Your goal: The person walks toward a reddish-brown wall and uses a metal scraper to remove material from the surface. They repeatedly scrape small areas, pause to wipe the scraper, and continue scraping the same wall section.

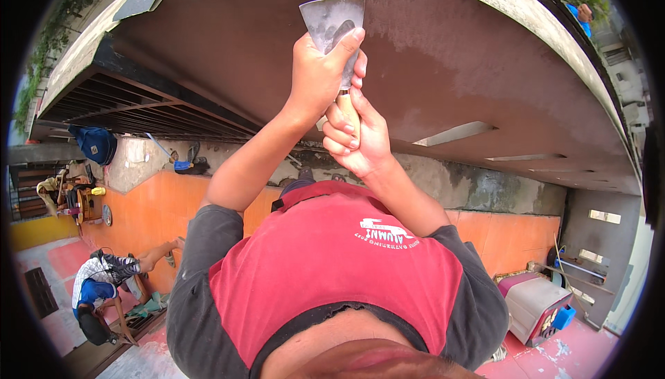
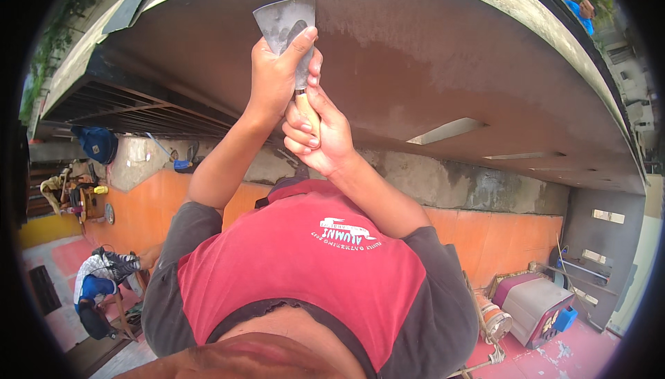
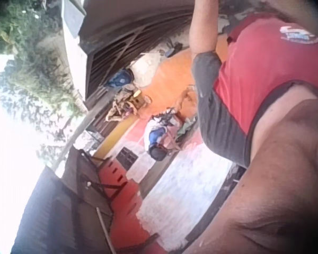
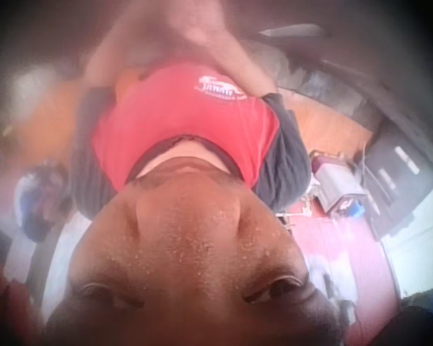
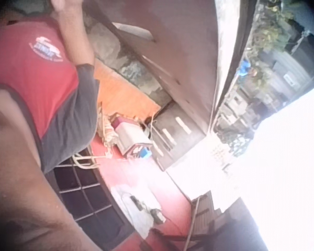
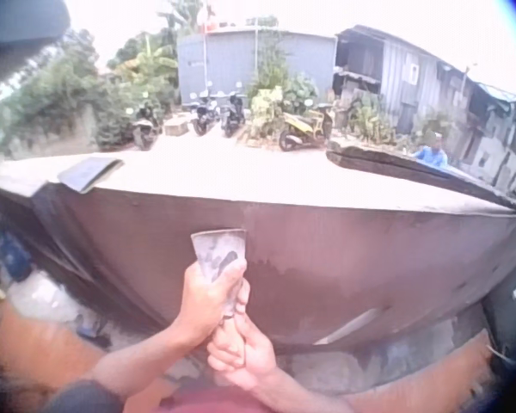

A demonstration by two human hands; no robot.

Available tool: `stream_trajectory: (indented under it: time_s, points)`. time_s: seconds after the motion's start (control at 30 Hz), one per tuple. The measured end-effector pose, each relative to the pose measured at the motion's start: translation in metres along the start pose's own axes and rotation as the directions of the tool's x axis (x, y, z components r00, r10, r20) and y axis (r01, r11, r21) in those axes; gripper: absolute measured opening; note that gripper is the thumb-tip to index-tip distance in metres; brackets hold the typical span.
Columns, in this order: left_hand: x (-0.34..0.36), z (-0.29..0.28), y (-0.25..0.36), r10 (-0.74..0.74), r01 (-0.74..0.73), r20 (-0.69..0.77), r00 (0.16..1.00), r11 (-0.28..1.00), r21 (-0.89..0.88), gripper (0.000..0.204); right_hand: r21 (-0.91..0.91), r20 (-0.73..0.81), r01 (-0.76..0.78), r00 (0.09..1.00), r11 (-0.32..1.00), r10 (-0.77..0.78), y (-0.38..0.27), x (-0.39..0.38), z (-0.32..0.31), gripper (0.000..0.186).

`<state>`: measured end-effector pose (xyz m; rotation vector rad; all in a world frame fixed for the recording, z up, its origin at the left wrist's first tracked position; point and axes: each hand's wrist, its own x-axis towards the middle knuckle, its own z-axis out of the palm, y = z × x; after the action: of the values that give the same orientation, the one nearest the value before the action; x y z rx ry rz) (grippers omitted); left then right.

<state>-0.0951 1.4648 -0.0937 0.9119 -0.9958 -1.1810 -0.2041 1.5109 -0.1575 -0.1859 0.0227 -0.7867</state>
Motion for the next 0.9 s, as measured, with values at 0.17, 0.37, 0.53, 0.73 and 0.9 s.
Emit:
stream_trajectory:
  time_s: [0.17,0.37,0.53,0.73,0.9]
  points:
    - [0.021,0.01,0.036,0.066,-0.062,0.051,0.996,0.996,-0.069,0.018,-0.015,0.157,0.015,0.988,1.0,-0.012,-0.02,0.023,0.022,0.016]
    - [0.004,-0.003,0.009,-0.028,0.028,0.029,0.999,1.0,0.008,0.019,0.009,0.035,0.026,0.999,1.0,-0.027,0.005,0.006,0.001,0.019]
    - [0.011,0.001,0.03,0.039,-0.038,0.047,0.998,0.999,-0.02,0.018,0.023,0.091,0.023,0.996,0.999,-0.025,-0.003,0.019,0.013,0.018]
    - [0.013,0.0,0.017,0.041,-0.041,0.035,0.999,0.999,-0.006,0.018,-0.057,0.104,0.047,0.994,0.997,-0.041,-0.006,0.017,0.005,0.019]
    - [0.018,0.003,0.021,0.148,-0.141,0.098,0.984,0.987,-0.074,0.02,-0.246,0.154,0.092,0.987,0.965,-0.055,-0.031,0.021,0.021,0.021]
